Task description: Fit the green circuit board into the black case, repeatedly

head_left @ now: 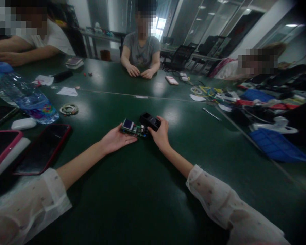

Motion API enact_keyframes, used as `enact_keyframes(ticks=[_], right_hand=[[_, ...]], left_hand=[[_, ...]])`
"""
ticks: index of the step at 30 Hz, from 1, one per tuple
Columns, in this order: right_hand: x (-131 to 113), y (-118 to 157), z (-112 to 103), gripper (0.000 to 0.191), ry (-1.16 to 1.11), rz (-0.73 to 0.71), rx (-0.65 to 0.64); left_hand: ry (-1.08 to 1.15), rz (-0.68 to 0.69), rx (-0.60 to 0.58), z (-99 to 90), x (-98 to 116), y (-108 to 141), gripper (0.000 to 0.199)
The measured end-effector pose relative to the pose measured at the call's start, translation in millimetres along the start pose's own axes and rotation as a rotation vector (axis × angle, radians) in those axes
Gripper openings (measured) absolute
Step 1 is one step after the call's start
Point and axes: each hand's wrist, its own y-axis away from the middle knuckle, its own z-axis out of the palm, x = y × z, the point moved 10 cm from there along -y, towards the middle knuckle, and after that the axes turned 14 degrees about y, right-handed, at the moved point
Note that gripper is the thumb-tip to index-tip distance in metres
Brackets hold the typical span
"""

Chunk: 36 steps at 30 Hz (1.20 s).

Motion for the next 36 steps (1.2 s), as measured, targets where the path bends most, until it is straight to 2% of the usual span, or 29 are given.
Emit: enact_keyframes(ticks=[4, 10, 17, 20, 24, 27, 32, 36], right_hand=[[-0.4, -0.3, 1.4, 0.063, -0.019, -0.002, 0.005], [-5.7, 0.2, 0.5, 0.053, -0.047, 0.001, -0.023], [-45.5, 7.3, -38.4, 0.052, -0.210, -0.139, 0.105], [-56.3, 6.8, -39.8, 0.053, -0.264, -0.155, 0.041], [-68.5, 8.1, -27.3, 0.054, -0.311, -0.175, -0.140], [-78.1, 13.2, -21.3, 0.055, -0.357, -0.210, -0.230], [-88.2, 19.2, -17.6, 0.056, -0.366, -0.281, -0.298], [-87.8, 17.4, -15.3, 0.054, -0.362, -0.305, -0.322]], left_hand=[[0.023, -0.017, -0.031, 1.6, -1.0, -0.7, 0.064], [-0.015, 0.006, 0.047, 0.9, -1.7, 0.4, 0.061], [-0.048, 0.009, 0.036, 3.7, -0.7, 2.4, 0.064], [-0.066, 0.016, 0.034, 3.4, 0.0, 2.5, 0.063], [-0.058, 0.012, 0.008, 5.7, -1.1, 2.4, 0.062], [-0.053, 0.013, 0.007, 7.1, -1.8, 3.1, 0.060], [-0.075, 0.039, 0.037, 7.9, -1.2, 3.7, 0.053], [-0.099, 0.045, 0.073, 4.7, -0.7, 2.2, 0.055]])
